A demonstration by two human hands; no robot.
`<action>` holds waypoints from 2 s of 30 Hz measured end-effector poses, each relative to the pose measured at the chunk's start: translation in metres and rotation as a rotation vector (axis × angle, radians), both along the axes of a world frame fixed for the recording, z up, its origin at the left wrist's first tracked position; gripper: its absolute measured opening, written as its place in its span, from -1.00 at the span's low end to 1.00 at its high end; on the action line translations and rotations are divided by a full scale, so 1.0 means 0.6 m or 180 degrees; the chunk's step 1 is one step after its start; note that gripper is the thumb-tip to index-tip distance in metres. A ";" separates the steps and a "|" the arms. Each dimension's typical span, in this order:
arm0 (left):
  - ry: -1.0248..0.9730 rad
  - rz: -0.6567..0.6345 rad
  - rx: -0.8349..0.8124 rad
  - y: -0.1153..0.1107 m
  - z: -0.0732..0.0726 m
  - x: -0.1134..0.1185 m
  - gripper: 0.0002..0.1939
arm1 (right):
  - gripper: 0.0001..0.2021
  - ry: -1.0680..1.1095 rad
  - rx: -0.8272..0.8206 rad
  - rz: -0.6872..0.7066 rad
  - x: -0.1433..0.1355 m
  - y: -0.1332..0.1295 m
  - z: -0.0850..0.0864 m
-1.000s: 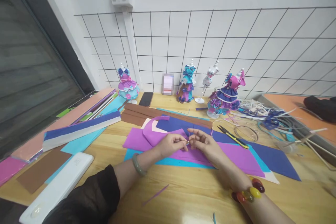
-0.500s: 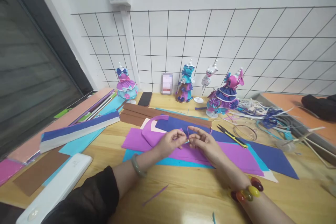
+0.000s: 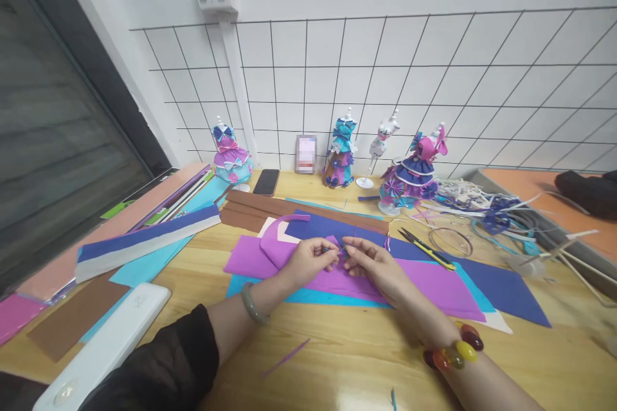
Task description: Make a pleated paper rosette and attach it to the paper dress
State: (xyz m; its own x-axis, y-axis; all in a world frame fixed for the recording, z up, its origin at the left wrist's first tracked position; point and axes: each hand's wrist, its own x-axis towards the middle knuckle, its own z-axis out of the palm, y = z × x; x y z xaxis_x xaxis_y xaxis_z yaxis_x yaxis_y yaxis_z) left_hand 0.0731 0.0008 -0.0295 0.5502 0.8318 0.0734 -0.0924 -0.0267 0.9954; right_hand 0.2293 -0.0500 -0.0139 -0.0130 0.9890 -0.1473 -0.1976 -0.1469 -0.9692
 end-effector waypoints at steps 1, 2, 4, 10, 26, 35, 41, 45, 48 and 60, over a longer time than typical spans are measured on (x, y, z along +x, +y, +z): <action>-0.0001 -0.0012 -0.0025 -0.001 0.003 0.000 -0.72 | -0.59 -0.0092 0.0096 0.0021 0.000 0.001 0.000; 0.0007 -0.0024 -0.0039 -0.002 0.005 0.000 -0.72 | -0.60 -0.0168 0.0173 0.0042 -0.001 0.001 0.001; 0.0038 -0.0037 -0.0066 -0.004 0.010 0.000 -0.72 | -0.61 -0.0272 0.0265 0.0058 -0.002 0.001 0.002; -0.0208 -0.0155 -0.0215 -0.005 0.009 0.001 -0.68 | -0.65 -0.0403 0.0418 0.0011 -0.001 0.002 -0.001; -0.0375 0.0094 -0.0270 0.001 0.004 0.001 -0.66 | -0.65 -0.0719 0.0513 -0.0153 0.003 0.001 0.000; -0.0273 -0.0027 -0.0178 -0.001 -0.003 0.004 -0.64 | -0.61 -0.0408 0.0437 -0.0251 0.009 0.003 -0.004; -0.0100 -0.0068 0.0064 -0.005 -0.003 0.006 -0.59 | -0.60 -0.0632 0.0584 -0.0237 0.002 0.001 -0.005; -0.0170 -0.0014 -0.0133 -0.003 0.001 0.003 -0.59 | -0.61 -0.0525 0.0524 -0.0183 -0.004 0.000 -0.005; -0.0302 0.0034 -0.0335 0.001 0.002 0.002 -0.57 | -0.60 -0.0358 0.0456 -0.0256 -0.004 0.002 -0.008; -0.0336 -0.0161 -0.0303 -0.001 0.005 0.002 -0.56 | -0.62 -0.0141 0.0565 -0.0294 0.000 0.007 -0.019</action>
